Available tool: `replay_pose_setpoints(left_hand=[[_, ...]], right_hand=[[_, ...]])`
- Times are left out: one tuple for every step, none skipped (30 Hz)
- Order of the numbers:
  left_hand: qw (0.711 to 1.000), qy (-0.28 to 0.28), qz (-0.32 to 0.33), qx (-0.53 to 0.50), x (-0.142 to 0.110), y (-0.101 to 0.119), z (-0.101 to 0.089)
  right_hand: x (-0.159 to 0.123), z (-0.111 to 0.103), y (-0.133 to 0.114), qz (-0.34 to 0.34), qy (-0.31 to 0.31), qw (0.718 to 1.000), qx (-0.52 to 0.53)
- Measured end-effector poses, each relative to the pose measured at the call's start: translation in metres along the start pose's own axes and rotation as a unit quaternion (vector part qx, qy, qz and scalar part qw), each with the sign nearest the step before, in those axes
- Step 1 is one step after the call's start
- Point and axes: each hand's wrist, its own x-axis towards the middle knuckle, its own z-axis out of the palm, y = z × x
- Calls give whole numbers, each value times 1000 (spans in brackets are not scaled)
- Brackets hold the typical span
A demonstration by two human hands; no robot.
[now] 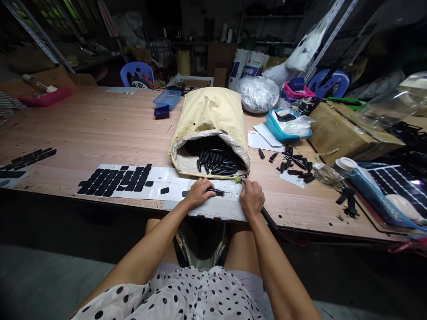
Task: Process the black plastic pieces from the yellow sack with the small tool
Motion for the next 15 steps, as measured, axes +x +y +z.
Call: replay_pose_setpoints(left_hand=[[1000, -1, 2, 7, 1, -1, -1], [1000, -1, 3, 13, 1, -1, -2], [1000, 3, 6, 18, 0, -1, -3], [1000, 9, 12, 20, -3, 1, -4], [999, 17, 25, 18, -9, 5, -3], [999, 24, 46, 12, -19, 9, -2], [997, 26, 75, 3, -31, 15, 2], [994, 23, 110, -9, -47, 20, 8], [989, 9, 145, -22, -65, 25, 16], [984, -13, 173, -34, -83, 29, 26], [980, -42, 190, -39, -101, 31, 37], [979, -74, 186, -37, -116, 31, 48], [981, -111, 158, -32, -129, 28, 58], [982, -150, 108, -25, -138, 23, 67], [981, -191, 41, -14, -143, 16, 75]], right_hand=[[-2, 2, -2, -4, 0, 1000, -15], [-3, 3, -4, -7, 0, 1000, -28], [-4, 3, -6, -10, 0, 999, -37], [-5, 4, -7, -13, 1, 999, -44], [-5, 4, -9, -15, 3, 999, -50], [-5, 4, -9, -18, 5, 998, -54], [-5, 4, -10, -20, 6, 998, -57], [-4, 4, -10, -21, 6, 998, -58], [-4, 4, -10, -20, 4, 998, -59], [-4, 4, -11, -19, 1, 998, -60], [-4, 4, -11, -19, -1, 998, -63], [-4, 5, -11, -19, -1, 998, -67], [-4, 5, -12, -19, -1, 997, -74], [-4, 5, -13, -19, 0, 996, -82], [-4, 5, -14, -19, 0, 996, -91]])
